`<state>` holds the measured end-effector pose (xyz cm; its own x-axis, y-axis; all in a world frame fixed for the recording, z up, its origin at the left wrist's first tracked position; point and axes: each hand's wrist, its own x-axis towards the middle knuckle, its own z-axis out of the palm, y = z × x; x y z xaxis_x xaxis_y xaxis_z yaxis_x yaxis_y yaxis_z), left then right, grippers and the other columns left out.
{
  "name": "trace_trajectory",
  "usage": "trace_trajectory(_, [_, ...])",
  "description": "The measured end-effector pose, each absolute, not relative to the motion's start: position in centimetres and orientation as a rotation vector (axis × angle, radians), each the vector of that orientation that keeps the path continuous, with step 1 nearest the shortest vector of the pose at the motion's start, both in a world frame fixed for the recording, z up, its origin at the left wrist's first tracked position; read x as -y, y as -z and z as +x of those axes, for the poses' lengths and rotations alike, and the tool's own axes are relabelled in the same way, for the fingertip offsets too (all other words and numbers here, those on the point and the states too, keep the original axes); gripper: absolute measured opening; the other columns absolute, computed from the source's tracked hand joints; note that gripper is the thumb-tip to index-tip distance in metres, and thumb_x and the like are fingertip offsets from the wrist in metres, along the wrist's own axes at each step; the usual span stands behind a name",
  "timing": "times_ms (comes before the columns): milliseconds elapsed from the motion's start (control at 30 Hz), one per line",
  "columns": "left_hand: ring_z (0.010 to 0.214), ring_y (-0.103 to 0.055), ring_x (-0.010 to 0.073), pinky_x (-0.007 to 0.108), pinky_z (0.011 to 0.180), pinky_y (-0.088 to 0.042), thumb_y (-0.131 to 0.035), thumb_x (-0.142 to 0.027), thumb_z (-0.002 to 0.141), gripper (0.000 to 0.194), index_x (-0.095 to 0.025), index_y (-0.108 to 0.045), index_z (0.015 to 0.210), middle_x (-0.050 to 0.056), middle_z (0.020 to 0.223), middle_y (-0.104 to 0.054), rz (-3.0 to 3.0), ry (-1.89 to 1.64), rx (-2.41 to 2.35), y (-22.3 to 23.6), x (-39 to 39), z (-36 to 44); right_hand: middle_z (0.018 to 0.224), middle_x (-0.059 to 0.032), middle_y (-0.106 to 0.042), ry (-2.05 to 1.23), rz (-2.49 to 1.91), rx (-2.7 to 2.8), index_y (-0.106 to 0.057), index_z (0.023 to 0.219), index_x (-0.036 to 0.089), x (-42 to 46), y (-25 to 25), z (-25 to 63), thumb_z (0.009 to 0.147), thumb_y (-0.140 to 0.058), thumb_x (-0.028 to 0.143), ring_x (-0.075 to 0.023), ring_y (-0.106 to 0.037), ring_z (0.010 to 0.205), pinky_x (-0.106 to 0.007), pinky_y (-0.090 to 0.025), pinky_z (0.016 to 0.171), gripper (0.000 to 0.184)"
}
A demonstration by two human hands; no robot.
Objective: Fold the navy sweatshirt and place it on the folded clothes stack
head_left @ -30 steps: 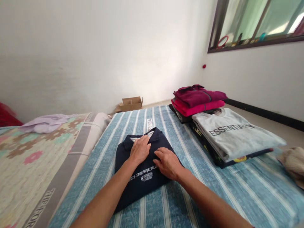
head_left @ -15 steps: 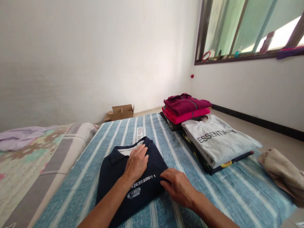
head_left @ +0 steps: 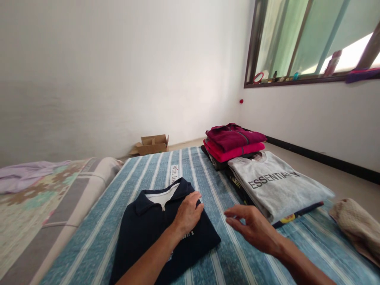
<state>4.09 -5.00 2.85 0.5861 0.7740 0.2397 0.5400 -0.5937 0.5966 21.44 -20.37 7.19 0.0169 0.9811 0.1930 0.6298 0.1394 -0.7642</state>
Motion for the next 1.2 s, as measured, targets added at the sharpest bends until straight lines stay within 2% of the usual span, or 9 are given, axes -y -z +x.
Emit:
trace_trajectory(167, [0.109,-0.059,0.0247,0.037,0.097,-0.043,-0.058,-0.025,0.075,0.030,-0.018,-0.066,0.103,0.009,0.114,-0.065,2.093,-0.683,-1.024,-4.3,3.8,6.1,0.084,-0.0009,-0.069,-0.575,-1.579,1.576,-0.070,0.081,0.021,18.5,-10.7,26.5,0.084,-0.051,0.039,-0.0188,-0.062,0.080,-0.027,-0.047,0.070,0.026])
trace_trajectory(333, [0.103,-0.062,0.0245,0.036,0.088,-0.049,-0.060,-0.023,0.073,0.023,-0.017,-0.066,0.095,0.010,0.106,-0.068,1.777,-0.706,-1.012,-5.7,2.1,9.1,0.072,-0.0023,-0.067,-0.437,-1.629,1.340,-0.072,0.080,0.017,15.6,-12.4,32.0,0.077,-0.060,0.042,-0.0174,-0.060,0.071,-0.027,-0.047,0.065,0.027])
trace_trajectory(433, [0.098,-0.064,0.0255,0.035,0.076,-0.053,-0.062,-0.027,0.075,0.022,-0.015,-0.065,0.093,0.012,0.102,-0.068,1.564,-0.668,-1.026,-6.5,1.0,11.1,0.070,-0.0056,-0.067,-0.487,-1.611,1.125,-0.070,0.079,0.014,13.4,-12.8,34.7,0.075,-0.063,0.038,-0.0165,-0.061,0.068,-0.026,-0.048,0.060,0.025])
trace_trajectory(567, [0.094,-0.065,0.0248,0.033,0.072,-0.053,-0.065,-0.038,0.076,0.030,-0.013,-0.060,0.090,0.017,0.105,-0.065,1.290,-0.663,-0.940,-7.7,-1.1,13.7,0.072,-0.0083,-0.066,-0.481,-1.631,0.729,-0.065,0.084,0.012,10.2,-13.4,38.3,0.080,-0.062,0.033,-0.0145,-0.062,0.061,-0.024,-0.048,0.051,0.022])
trace_trajectory(700, [0.100,-0.062,0.0261,0.034,0.071,-0.054,-0.064,-0.046,0.076,0.047,-0.013,-0.053,0.107,0.021,0.117,-0.057,1.104,-0.678,-0.886,-9.0,-3.5,16.5,0.078,-0.0095,-0.063,-0.492,-1.660,0.393,-0.059,0.098,0.013,7.6,-13.6,42.2,0.083,-0.057,0.045,-0.0162,-0.062,0.061,-0.028,-0.051,0.052,0.035])
trace_trajectory(800, [0.099,-0.061,0.0243,0.037,0.072,-0.055,-0.056,-0.053,0.080,0.052,-0.016,-0.048,0.116,0.018,0.115,-0.057,1.042,-0.663,-0.889,-10.0,-5.2,18.5,0.090,-0.0161,-0.062,-0.525,-1.665,0.269,-0.051,0.113,0.012,6.1,-13.2,44.4,0.082,-0.052,0.056,-0.0214,-0.064,0.067,-0.035,-0.054,0.054,0.054])
trace_trajectory(967, [0.077,-0.062,0.0163,0.036,0.071,-0.054,-0.053,-0.054,0.079,0.046,-0.018,-0.050,0.109,0.010,0.099,-0.059,0.945,-0.713,-1.011,-10.7,-7.3,20.7,0.102,-0.0214,-0.059,-0.671,-1.617,0.192,-0.047,0.118,0.013,3.7,-12.2,46.6,0.074,-0.050,0.069,-0.0277,-0.064,0.076,-0.040,-0.053,0.056,0.071])
trace_trajectory(1100, [0.071,-0.060,0.0153,0.036,0.069,-0.054,-0.060,-0.049,0.076,0.040,-0.019,-0.051,0.100,0.006,0.088,-0.058,0.948,-0.712,-1.055,-10.7,-7.9,21.3,0.095,-0.0174,-0.060,-0.729,-1.622,0.191,-0.051,0.111,0.015,2.6,-11.7,47.5,0.066,-0.053,0.076,-0.0271,-0.063,0.076,-0.043,-0.052,0.060,0.076])
trace_trajectory(1200, [0.074,-0.060,0.0176,0.041,0.070,-0.053,-0.065,-0.050,0.071,0.042,-0.020,-0.051,0.097,0.006,0.088,-0.059,0.975,-0.753,-1.137,-10.6,-8.0,21.6,0.089,-0.0127,-0.060,-0.707,-1.618,0.235,-0.050,0.112,0.016,2.1,-11.2,48.0,0.064,-0.057,0.073,-0.0254,-0.062,0.075,-0.043,-0.053,0.060,0.074])
